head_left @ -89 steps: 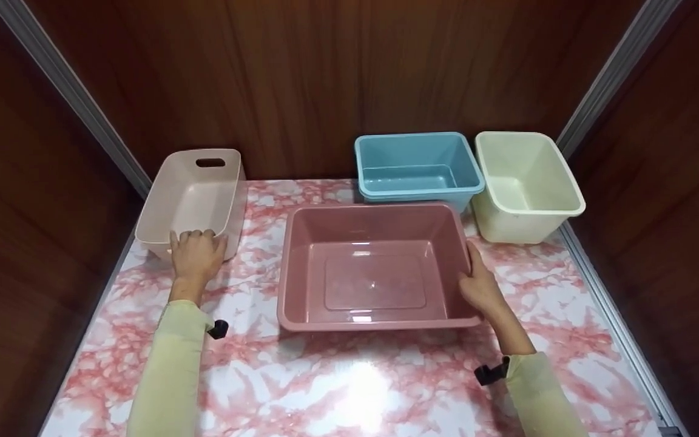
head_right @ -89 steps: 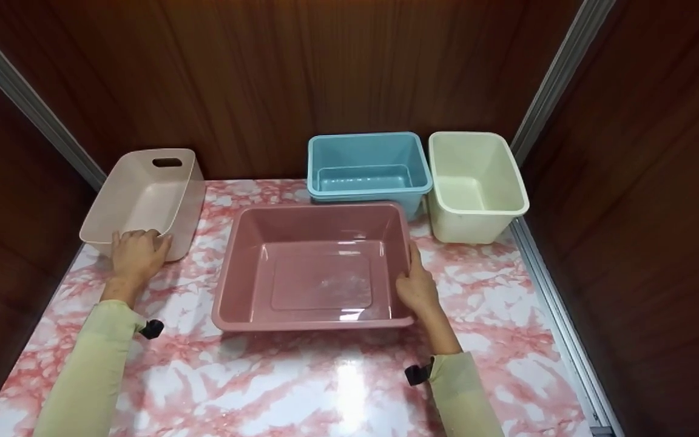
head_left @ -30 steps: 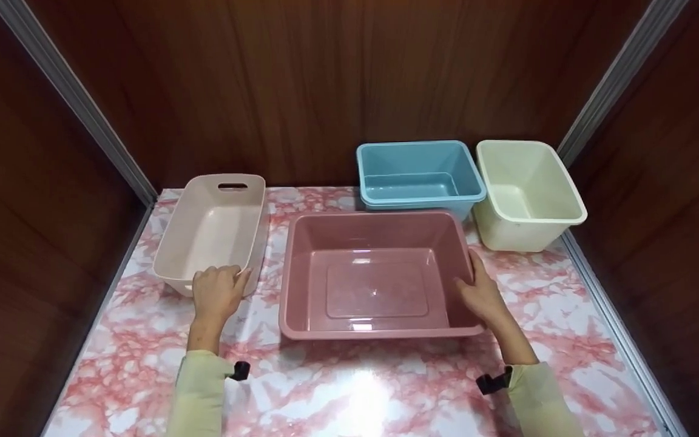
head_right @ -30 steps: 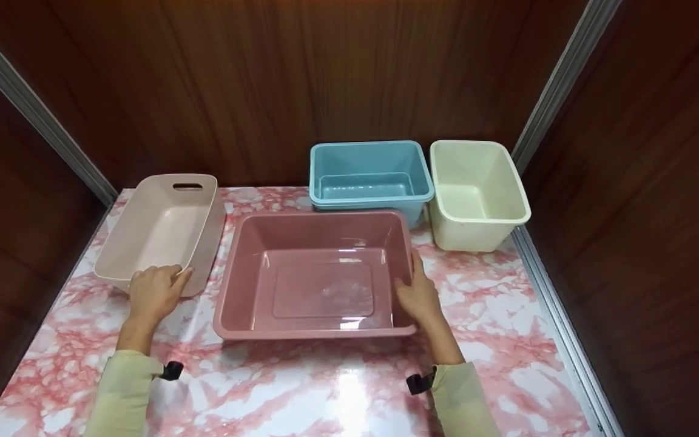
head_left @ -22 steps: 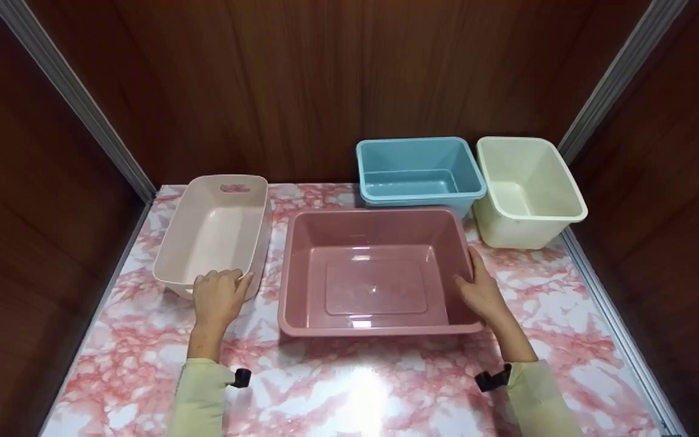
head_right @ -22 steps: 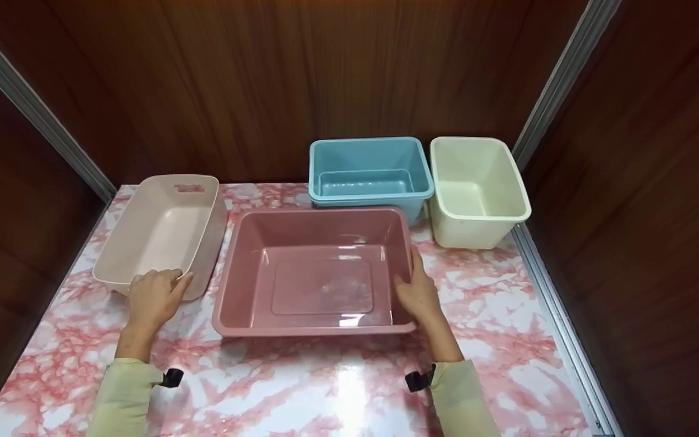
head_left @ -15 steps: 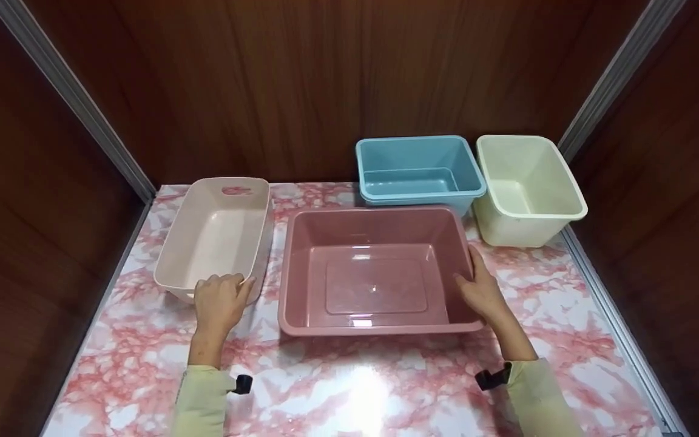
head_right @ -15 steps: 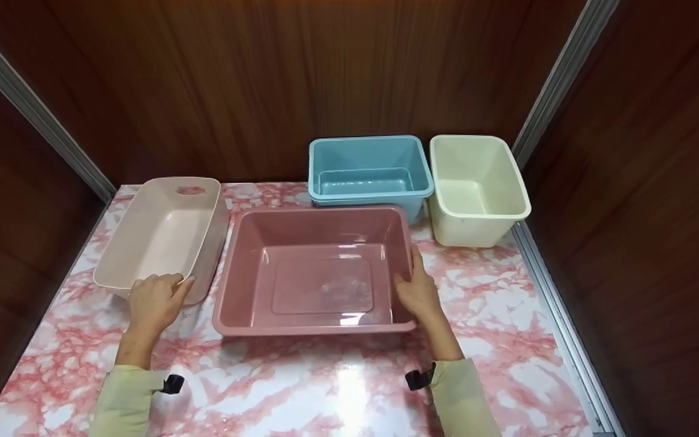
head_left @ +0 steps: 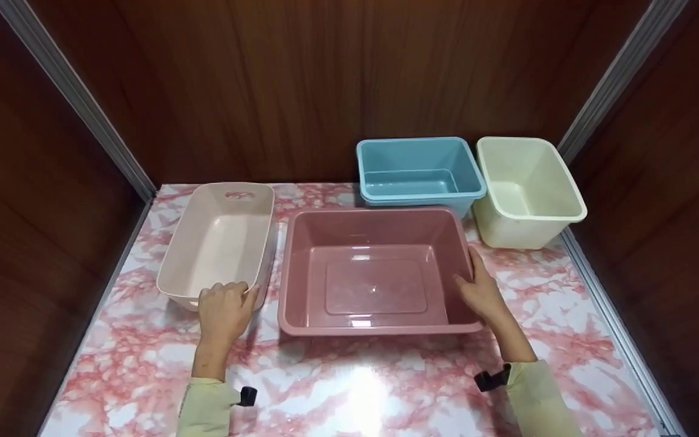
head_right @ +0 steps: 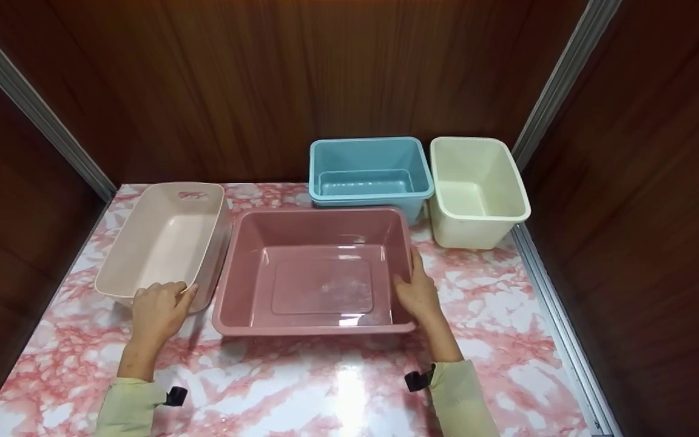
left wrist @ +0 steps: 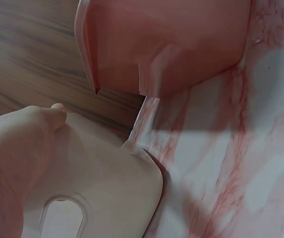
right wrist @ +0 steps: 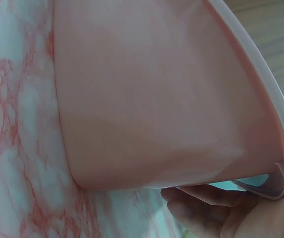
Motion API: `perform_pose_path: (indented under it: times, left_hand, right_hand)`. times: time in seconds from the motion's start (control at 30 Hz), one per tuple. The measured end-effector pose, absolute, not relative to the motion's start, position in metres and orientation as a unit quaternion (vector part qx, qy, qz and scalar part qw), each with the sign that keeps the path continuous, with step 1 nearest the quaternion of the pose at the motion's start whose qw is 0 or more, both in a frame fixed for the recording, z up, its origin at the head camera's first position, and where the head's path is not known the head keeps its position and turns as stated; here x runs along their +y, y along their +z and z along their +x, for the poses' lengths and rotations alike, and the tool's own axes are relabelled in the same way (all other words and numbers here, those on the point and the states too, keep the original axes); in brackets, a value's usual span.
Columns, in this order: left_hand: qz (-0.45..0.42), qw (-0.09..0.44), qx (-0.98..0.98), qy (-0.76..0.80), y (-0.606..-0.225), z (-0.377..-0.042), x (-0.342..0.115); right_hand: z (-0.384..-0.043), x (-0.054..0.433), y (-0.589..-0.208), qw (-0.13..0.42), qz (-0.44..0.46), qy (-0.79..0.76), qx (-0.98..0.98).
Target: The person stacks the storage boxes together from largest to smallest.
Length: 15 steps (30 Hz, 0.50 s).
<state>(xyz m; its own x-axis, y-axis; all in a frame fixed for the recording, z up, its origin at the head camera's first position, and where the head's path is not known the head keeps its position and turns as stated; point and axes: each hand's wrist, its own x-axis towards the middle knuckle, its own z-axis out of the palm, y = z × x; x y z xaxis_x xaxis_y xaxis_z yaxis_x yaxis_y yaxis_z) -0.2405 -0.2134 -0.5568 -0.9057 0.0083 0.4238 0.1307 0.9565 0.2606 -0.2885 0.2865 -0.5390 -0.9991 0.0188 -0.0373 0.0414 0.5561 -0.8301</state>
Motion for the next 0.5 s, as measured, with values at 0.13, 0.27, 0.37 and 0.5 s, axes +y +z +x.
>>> perform_pose_path:
  times: [0.13, 0.27, 0.37, 0.5]
  left_hand:
    - [-0.036, 0.208, -0.967, -0.143, -0.557, -0.236, -0.21]
    - [-0.038, 0.209, -0.967, -0.141, -0.557, -0.232, -0.207]
    - [-0.038, 0.214, -0.966, -0.141, -0.557, -0.23, -0.205]
    - [-0.043, 0.227, -0.963, -0.14, -0.558, -0.227, -0.203]
  right_hand:
    - [-0.288, 0.287, -0.54, 0.015, 0.016, -0.471, 0.882]
    - [-0.289, 0.287, -0.54, 0.011, 0.016, -0.468, 0.884]
    - [-0.29, 0.287, -0.54, 0.009, 0.017, -0.462, 0.887]
    - [-0.291, 0.286, -0.539, 0.008, 0.02, -0.456, 0.89]
